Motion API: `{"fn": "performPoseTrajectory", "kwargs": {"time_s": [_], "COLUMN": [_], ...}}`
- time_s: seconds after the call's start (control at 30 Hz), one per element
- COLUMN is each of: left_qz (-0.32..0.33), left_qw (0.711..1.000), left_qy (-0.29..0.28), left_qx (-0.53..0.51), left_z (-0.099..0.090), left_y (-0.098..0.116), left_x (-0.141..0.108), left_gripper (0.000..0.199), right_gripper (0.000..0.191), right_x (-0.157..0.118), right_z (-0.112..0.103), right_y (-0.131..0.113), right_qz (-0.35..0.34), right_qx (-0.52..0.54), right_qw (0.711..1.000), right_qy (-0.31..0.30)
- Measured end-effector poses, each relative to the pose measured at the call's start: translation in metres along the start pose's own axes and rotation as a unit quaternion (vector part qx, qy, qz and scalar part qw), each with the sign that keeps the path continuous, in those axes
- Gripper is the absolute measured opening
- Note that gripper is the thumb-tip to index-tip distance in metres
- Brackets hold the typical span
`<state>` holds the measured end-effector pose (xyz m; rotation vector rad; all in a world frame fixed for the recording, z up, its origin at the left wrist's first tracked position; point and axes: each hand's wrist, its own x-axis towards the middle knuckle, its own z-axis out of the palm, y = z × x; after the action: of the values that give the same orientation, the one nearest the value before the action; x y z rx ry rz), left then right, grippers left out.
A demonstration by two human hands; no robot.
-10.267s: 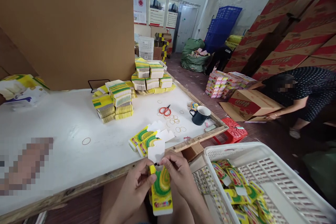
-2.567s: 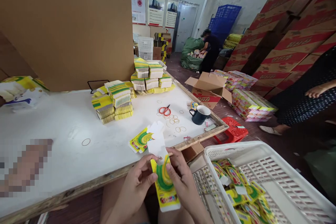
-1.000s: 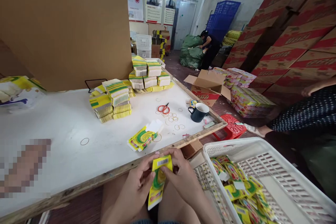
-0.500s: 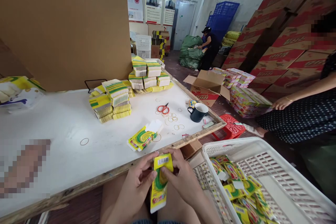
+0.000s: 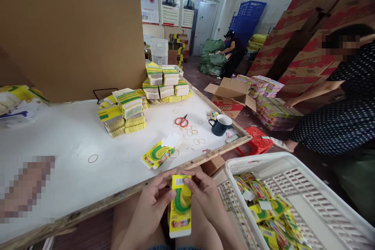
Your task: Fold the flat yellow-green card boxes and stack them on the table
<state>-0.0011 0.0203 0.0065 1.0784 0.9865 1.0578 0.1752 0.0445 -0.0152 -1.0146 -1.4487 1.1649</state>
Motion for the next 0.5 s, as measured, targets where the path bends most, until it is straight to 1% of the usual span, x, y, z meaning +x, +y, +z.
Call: {"fn": "performPoseTrajectory", "kwargs": {"time_s": [0.1, 0.17, 0.23, 0.3, 0.33, 0.37, 0.4, 0.43, 0.47, 0.5], "left_qz": [0.023, 0.043, 0.064, 0.09, 0.103, 0.115, 0.123, 0.124, 0.119, 0.108], "left_qw": [1.0, 0.999, 0.996, 0.983, 0.969, 0.948, 0.926, 0.914, 0.903, 0.89], "left_qy": [0.005, 0.012, 0.017, 0.033, 0.048, 0.07, 0.099, 0.124, 0.152, 0.18], "left_qx": [0.003, 0.02, 0.053, 0.154, 0.22, 0.29, 0.342, 0.365, 0.384, 0.404], "left_z": [0.008, 0.016, 0.023, 0.025, 0.023, 0.017, 0.009, -0.002, -0.014, -0.026], "left_y": [-0.004, -0.008, -0.011, -0.012, -0.012, -0.013, -0.013, -0.013, -0.015, -0.016], "left_x": [0.001, 0.001, 0.005, 0.014, 0.021, 0.03, 0.04, 0.051, 0.062, 0.073], "left_gripper": [0.039, 0.033, 0.027, 0.025, 0.026, 0.028, 0.031, 0.035, 0.041, 0.048], "right_gripper": [0.016, 0.011, 0.011, 0.012, 0.013, 0.013, 0.014, 0.015, 0.019, 0.023], "right_x": [-0.001, -0.002, -0.005, -0.009, -0.012, -0.015, -0.018, -0.021, -0.023, -0.025], "right_z": [0.004, 0.005, 0.0, -0.013, -0.023, -0.035, -0.048, -0.061, -0.073, -0.083], "right_y": [0.002, 0.001, -0.003, -0.009, -0.012, -0.016, -0.019, -0.023, -0.026, -0.029], "right_qz": [-0.001, -0.022, -0.045, -0.071, -0.086, -0.105, -0.128, -0.144, -0.154, -0.155], "right_qx": [0.025, 0.023, 0.008, -0.047, -0.094, -0.154, -0.222, -0.289, -0.347, -0.389], "right_qw": [0.999, 0.998, 0.998, 0.994, 0.988, 0.971, 0.942, 0.896, 0.844, 0.799], "right_qy": [0.032, 0.049, 0.053, 0.063, 0.091, 0.147, 0.22, 0.304, 0.379, 0.43]}}
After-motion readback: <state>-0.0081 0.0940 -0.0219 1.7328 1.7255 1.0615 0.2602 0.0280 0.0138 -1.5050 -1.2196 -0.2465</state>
